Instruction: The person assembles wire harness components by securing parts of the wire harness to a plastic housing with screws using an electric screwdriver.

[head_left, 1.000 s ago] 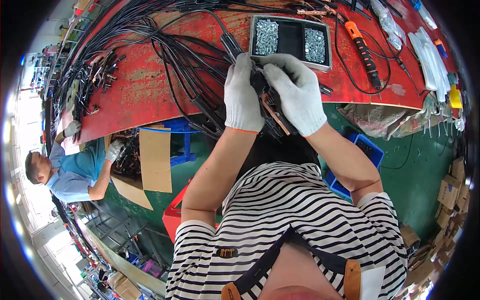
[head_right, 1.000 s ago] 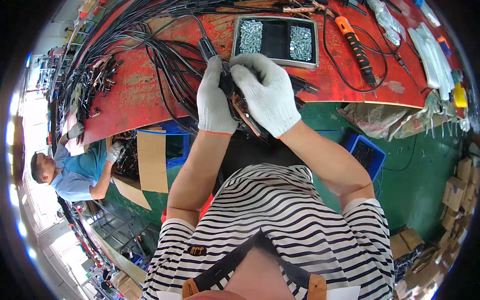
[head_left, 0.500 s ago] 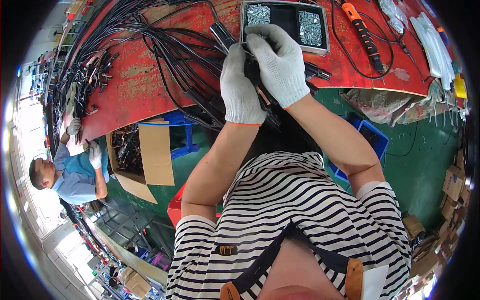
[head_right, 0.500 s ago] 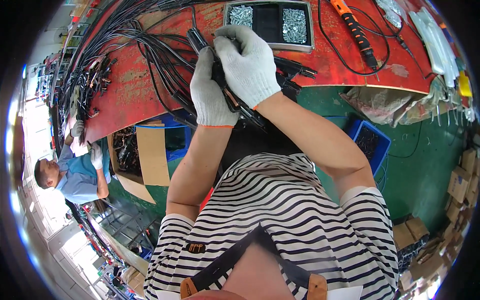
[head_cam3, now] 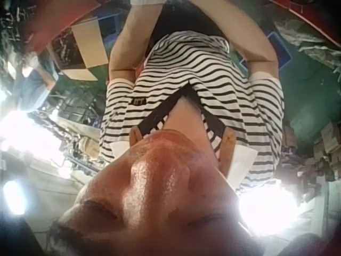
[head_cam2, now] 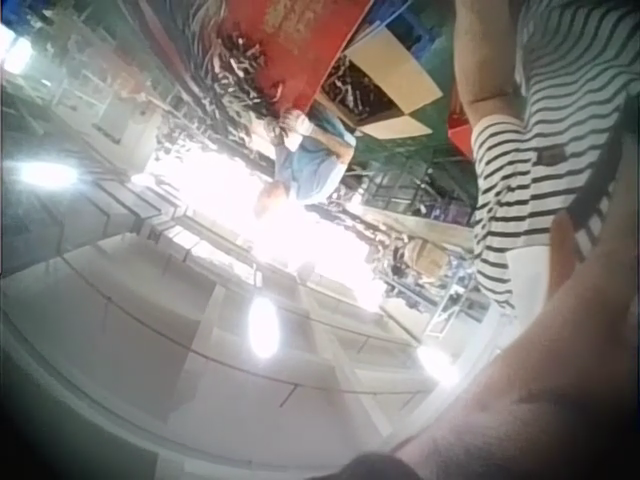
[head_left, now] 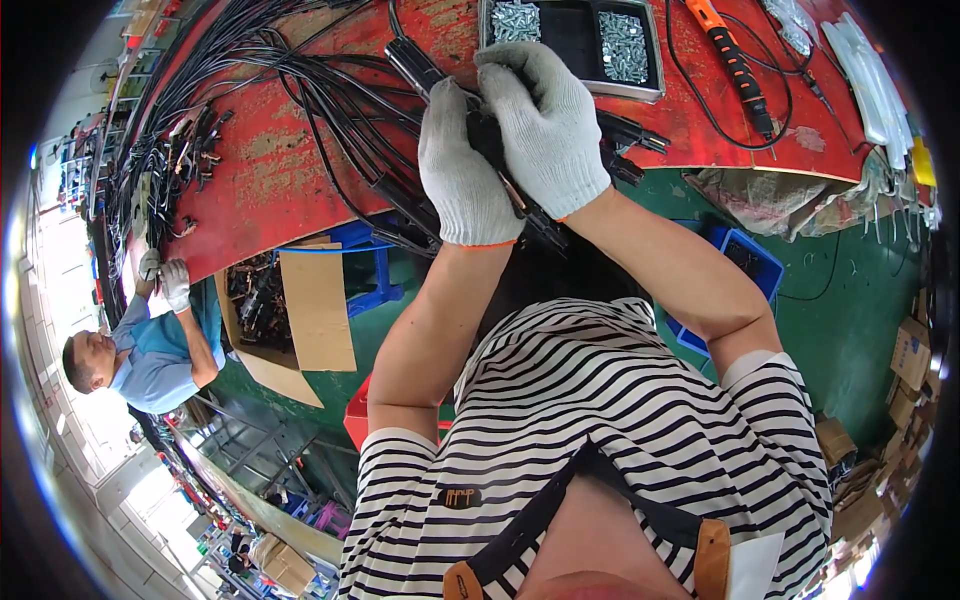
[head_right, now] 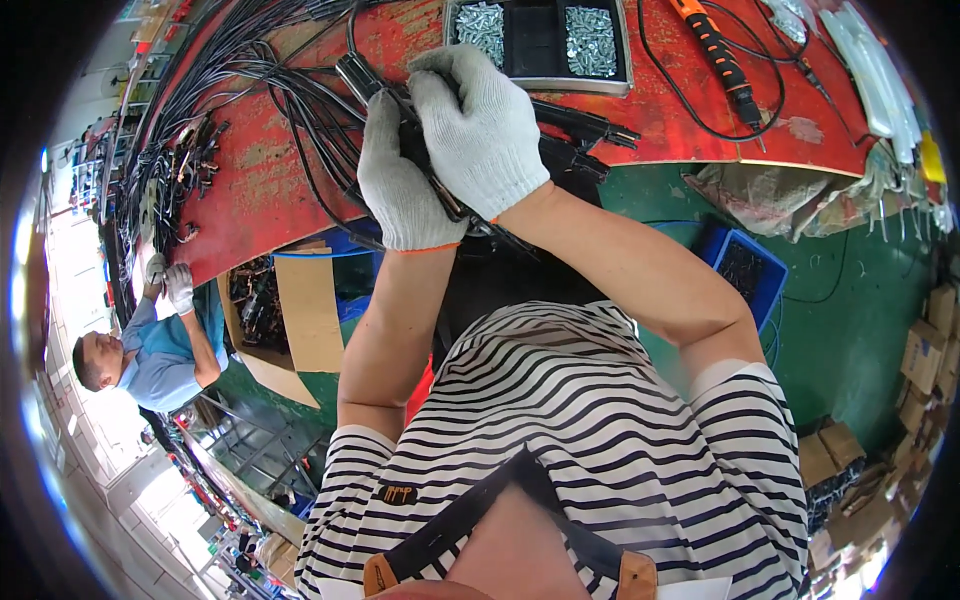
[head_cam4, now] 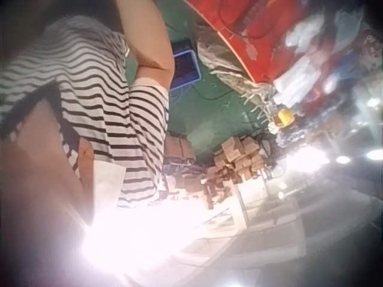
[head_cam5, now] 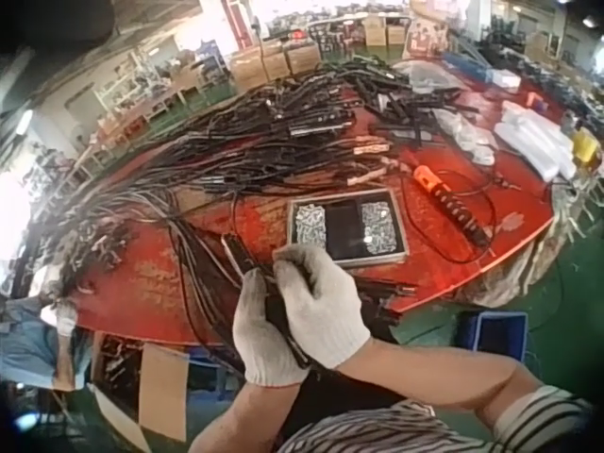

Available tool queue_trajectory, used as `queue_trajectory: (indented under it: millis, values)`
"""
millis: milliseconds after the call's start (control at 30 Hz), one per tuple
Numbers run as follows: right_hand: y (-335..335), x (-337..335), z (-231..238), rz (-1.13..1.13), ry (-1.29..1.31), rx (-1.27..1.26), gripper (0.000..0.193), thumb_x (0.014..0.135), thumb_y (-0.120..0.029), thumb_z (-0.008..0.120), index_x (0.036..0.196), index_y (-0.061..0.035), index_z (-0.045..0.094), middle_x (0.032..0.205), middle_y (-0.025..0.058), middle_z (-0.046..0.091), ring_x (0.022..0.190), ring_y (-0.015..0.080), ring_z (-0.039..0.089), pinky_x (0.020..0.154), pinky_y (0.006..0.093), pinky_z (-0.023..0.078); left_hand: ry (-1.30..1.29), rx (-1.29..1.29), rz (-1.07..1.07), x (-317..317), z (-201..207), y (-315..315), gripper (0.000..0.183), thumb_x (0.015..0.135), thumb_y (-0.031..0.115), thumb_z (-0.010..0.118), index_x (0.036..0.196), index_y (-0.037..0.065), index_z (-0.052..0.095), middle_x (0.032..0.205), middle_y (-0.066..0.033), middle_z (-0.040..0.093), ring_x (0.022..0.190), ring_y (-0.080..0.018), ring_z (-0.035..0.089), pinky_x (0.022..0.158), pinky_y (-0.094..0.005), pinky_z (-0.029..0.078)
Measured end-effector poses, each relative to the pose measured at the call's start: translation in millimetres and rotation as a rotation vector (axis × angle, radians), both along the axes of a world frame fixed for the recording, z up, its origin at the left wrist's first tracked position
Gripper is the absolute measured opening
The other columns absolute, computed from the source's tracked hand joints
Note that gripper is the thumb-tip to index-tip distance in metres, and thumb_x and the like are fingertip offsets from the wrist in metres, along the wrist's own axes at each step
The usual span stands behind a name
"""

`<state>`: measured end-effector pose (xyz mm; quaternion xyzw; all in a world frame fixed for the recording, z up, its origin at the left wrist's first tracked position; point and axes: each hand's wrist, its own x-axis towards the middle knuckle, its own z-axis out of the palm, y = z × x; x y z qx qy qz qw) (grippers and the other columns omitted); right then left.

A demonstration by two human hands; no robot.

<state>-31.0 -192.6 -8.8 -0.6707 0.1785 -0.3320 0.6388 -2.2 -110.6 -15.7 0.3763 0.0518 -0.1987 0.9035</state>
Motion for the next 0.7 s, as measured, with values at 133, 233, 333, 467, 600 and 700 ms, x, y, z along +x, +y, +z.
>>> queue_trajectory:
  millis: [133, 233, 333, 467, 600, 700]
  values:
    - [4.3, -1.9, 6.0, -0.027, -0.028, -0.02, 0.02, 0.099, -0.014, 0.065, 0.115, -0.003, 0.071, 0.099, 0.0198, 0.076, 0.096, 0.0345, 0.076, 0.083, 0.0381, 0.058, -0.088, 0.088, -0.025, 13.8, -2.1, 3.2, 0.026, 0.111, 0.027, 0.053, 0.116, 0.007, 0.068, 0.106, -0.006, 0.072, 0.098, -0.0189, 0.069, 0.09, -0.034, 0.053]
    - [13.3, -1.3, 6.5, 0.003, -0.035, -0.017, 0.029, 0.1, -0.013, 0.065, 0.128, -0.0042, 0.065, 0.115, 0.0238, 0.073, 0.11, 0.0391, 0.073, 0.092, 0.04, 0.057, -0.127, 0.273, 0.018, 9.5, 19.0, 6.3, 0.023, 0.106, 0.028, 0.062, 0.114, 0.006, 0.065, 0.094, -0.0015, 0.064, 0.085, -0.0114, 0.06, 0.077, -0.0291, 0.048]
    - [19.4, -5.4, 14.0, 0.029, 0.09, 0.003, 0.037, 0.101, -0.018, 0.066, 0.135, -0.0048, 0.06, 0.123, 0.0217, 0.073, 0.114, 0.0411, 0.071, 0.097, 0.0421, 0.055, -0.215, 0.298, 0.087, 19.0, 22.1, 5.6, 0.024, 0.105, 0.028, 0.064, 0.108, 0.004, 0.063, 0.091, -0.0018, 0.062, 0.081, -0.0115, 0.059, 0.075, -0.0287, 0.047]
    - [16.8, -13.3, 22.7, 0.134, 0.183, -0.041, 0.037, 0.101, -0.021, 0.065, 0.134, -0.0044, 0.063, 0.121, 0.0221, 0.073, 0.113, 0.0403, 0.071, 0.098, 0.0417, 0.055, -0.256, 0.395, 0.149, 37.0, 14.4, 12.9, 0.025, 0.104, 0.029, 0.065, 0.105, 0.003, 0.062, 0.09, -0.0019, 0.061, 0.081, -0.0119, 0.056, 0.075, -0.0294, 0.046]
    - [2.1, -6.2, 8.1, 0.342, 0.227, -0.087, 0.034, 0.103, -0.025, 0.062, 0.128, -0.0032, 0.071, 0.118, 0.0248, 0.073, 0.112, 0.0388, 0.071, 0.097, 0.0397, 0.055, -0.263, 0.541, 0.19, 43.1, 14.0, 13.5, 0.029, 0.103, 0.03, 0.066, 0.103, 0.001, 0.062, 0.09, -0.0026, 0.061, 0.082, -0.0129, 0.054, 0.077, -0.0311, 0.046]
    - [-4.8, 1.2, -0.1, 0.424, 0.254, -0.022, 0.039, 0.104, -0.029, 0.062, 0.13, -0.0003, 0.07, 0.119, 0.024, 0.074, 0.113, 0.0358, 0.072, 0.097, 0.0391, 0.054, -0.259, 0.563, 0.186, 44.2, 11.6, 14.2, 0.028, 0.1, 0.026, 0.07, 0.11, 0.001, 0.062, 0.093, -0.0033, 0.062, 0.083, -0.0142, 0.058, 0.077, -0.0321, 0.049]
